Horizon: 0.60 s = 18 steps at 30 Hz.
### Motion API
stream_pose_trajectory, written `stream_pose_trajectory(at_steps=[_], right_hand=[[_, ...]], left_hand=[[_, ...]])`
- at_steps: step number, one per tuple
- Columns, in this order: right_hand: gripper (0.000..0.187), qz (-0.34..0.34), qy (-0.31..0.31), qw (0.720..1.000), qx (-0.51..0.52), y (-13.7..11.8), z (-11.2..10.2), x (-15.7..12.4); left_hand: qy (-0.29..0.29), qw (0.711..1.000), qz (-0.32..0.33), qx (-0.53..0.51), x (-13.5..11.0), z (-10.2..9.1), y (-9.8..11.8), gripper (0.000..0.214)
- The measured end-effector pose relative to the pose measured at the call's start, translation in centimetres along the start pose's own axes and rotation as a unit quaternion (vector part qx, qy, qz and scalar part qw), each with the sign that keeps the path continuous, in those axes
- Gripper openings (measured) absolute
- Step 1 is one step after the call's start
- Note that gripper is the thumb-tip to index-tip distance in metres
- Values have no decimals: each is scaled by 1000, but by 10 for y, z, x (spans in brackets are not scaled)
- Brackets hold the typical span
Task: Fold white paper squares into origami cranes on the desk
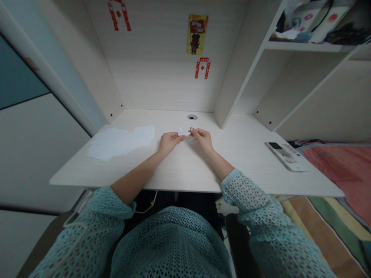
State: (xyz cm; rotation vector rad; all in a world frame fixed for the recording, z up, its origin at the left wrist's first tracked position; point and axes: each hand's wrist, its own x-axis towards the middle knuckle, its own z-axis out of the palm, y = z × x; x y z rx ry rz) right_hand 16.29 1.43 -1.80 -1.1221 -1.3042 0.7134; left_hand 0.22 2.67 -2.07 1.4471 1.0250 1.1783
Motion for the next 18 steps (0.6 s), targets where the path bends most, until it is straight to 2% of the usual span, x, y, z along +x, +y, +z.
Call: stream_pose_trajectory(at_steps=[4, 9, 18], right_hand=[[46, 10, -1, 998, -55, 0, -7, 3], [46, 15, -11, 997, -73, 1, -8, 3], [47, 54, -20, 997, -55, 1, -7, 2]], left_hand=[[2, 997, 37, 62, 0, -2, -5, 35], [24, 989, 55, 136, -2, -5, -3, 33], [38, 985, 75, 154, -5, -5, 1, 30]])
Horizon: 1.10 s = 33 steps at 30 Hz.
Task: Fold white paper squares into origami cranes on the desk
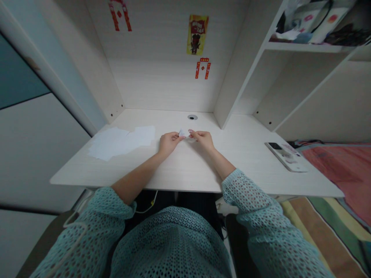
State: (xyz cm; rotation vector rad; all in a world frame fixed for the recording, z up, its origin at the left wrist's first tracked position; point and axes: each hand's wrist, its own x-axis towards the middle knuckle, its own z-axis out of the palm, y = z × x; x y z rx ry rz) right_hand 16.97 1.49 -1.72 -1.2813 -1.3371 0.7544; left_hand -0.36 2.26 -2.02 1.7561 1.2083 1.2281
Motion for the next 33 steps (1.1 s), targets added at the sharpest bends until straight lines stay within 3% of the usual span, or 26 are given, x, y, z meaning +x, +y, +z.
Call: stream_pose_trajectory(at_steps=[33], right_hand=[[41, -21, 26, 999, 15, -3, 3, -4]], left_hand=[[-4, 997, 34, 65, -1, -1, 2, 31]])
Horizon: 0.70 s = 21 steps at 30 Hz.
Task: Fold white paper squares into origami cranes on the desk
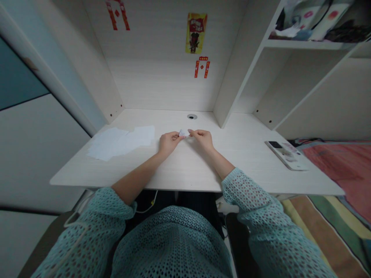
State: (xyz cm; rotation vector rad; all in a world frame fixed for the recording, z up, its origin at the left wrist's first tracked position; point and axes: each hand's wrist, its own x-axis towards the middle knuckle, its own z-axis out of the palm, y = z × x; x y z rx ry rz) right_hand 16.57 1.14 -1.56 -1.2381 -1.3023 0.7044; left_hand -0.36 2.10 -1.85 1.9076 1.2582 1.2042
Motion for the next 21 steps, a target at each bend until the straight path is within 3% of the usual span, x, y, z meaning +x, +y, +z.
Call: stream_pose_trajectory(at_steps=[7, 17, 21], right_hand=[[41, 45, -1, 998, 45, 4, 4, 1], [37, 200, -37, 963, 177, 0, 6, -1], [38, 202, -42, 959, 192, -1, 8, -2]], left_hand=[[6, 1000, -12, -8, 1, 1, -3, 31], [-13, 988, -46, -149, 5, 5, -8, 35], [-22, 982, -56, -177, 6, 7, -11, 35]])
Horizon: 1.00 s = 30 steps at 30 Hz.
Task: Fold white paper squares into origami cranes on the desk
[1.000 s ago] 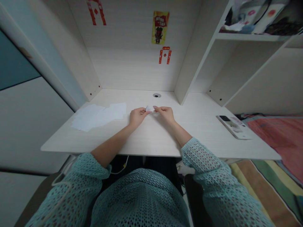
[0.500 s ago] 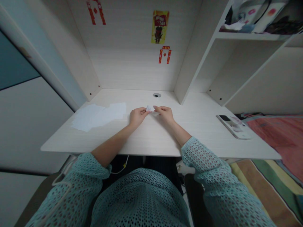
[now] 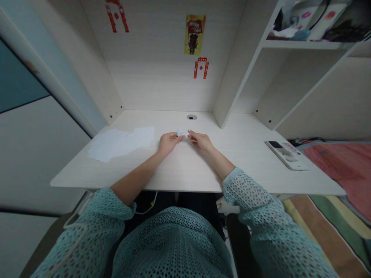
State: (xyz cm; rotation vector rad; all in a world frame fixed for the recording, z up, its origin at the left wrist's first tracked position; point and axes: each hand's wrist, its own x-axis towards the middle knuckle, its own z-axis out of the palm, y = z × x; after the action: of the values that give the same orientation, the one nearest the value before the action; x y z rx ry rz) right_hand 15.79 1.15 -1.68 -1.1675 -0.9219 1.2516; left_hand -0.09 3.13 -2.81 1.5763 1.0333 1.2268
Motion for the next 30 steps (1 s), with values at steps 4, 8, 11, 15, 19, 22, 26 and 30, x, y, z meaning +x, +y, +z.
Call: stream_pose_trajectory(at_steps=[4, 8, 11, 15, 19, 22, 26, 30], right_hand=[[38, 8, 2, 1000, 23, 0, 3, -2], [39, 7, -10, 1000, 14, -3, 4, -5], [42, -67, -6, 996, -57, -7, 0, -4], [38, -213, 1, 968, -131, -13, -8, -1], [29, -255, 0, 948, -191, -14, -10, -1], [27, -270, 18, 941, -203, -11, -9, -1], [25, -295, 35, 934, -201, -6, -7, -2], [25, -280, 26, 943, -179, -5, -5, -4]], left_hand=[[-4, 999, -21, -25, -1, 1, 1, 36], [-1, 998, -43, -44, -3, 1, 8, 40], [-10, 997, -61, -48, -4, 1, 13, 40], [-29, 996, -73, -50, -5, 1, 16, 40], [-21, 996, -74, -43, -5, 1, 19, 40], [-15, 996, -77, -44, -6, 0, 21, 38], [-22, 995, -83, -52, -7, 0, 20, 36], [-23, 994, -88, -52, -6, 0, 17, 36]])
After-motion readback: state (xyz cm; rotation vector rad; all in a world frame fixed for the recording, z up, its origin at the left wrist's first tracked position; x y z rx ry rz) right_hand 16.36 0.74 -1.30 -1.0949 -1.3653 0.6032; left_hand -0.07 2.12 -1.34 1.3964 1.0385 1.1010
